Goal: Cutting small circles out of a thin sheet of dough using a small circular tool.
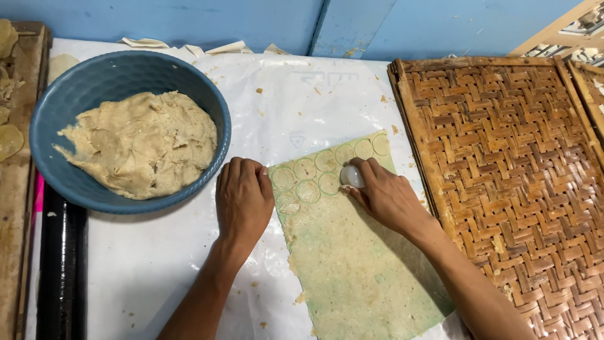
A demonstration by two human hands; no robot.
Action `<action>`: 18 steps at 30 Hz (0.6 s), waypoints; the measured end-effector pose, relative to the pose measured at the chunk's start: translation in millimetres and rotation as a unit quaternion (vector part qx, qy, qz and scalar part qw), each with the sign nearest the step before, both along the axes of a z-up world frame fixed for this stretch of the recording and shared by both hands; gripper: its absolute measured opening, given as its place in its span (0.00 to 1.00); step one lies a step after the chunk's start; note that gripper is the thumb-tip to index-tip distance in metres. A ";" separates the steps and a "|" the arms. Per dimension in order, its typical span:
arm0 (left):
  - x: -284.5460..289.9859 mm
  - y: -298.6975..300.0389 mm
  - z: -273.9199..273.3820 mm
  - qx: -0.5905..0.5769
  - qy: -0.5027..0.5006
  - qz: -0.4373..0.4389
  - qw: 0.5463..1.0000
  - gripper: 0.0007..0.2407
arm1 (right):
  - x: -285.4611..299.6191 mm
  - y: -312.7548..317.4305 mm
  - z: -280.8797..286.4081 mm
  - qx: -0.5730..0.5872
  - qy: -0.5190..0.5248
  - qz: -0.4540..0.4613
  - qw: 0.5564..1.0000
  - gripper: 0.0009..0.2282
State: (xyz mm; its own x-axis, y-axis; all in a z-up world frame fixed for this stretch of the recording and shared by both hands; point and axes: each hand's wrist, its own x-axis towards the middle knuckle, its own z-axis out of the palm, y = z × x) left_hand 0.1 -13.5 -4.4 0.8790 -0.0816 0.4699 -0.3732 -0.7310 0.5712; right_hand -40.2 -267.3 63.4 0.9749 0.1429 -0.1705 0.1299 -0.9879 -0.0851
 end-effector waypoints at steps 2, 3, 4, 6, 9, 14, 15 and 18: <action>-0.1 0.5 1.6 0.001 0.001 -0.003 1.000 0.05 | 1.9 -3.0 -6.9 -0.017 -0.003 0.009 1.000 0.18; -0.2 0.8 2.0 0.002 0.001 -0.005 1.000 0.05 | 2.9 -4.5 -10.6 -0.034 -0.006 0.019 0.999 0.18; 0.1 0.6 2.5 0.002 0.003 -0.004 1.000 0.05 | 4.8 -4.3 -15.5 -0.034 -0.004 0.019 0.999 0.18; -0.4 0.3 3.1 0.010 -0.002 -0.004 1.000 0.05 | 6.8 -3.6 -25.5 -0.076 -0.015 0.015 0.997 0.19; -0.1 -0.3 3.6 0.009 0.001 -0.001 1.000 0.05 | 6.0 1.5 -36.7 -0.111 -0.034 0.002 0.993 0.18; 0.3 0.1 0.6 0.012 0.002 -0.005 1.000 0.05 | 10.2 -9.1 -30.4 -0.088 -0.006 0.054 0.995 0.19; 0.2 0.4 0.9 0.014 0.004 -0.006 1.000 0.05 | 9.9 -7.8 -33.1 -0.083 -0.022 0.040 0.995 0.19; 0.3 0.0 -0.3 0.010 0.003 -0.004 1.000 0.05 | 7.7 -7.1 -26.9 -0.080 -0.019 0.058 0.995 0.19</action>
State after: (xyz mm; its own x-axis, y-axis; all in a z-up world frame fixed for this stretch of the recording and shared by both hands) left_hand 0.4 -13.5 -4.7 0.8813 -0.0983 0.4623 -0.3759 -0.7386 0.5596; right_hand -32.5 -274.3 36.5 0.9596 0.2288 -0.1638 0.2440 -0.9665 0.0796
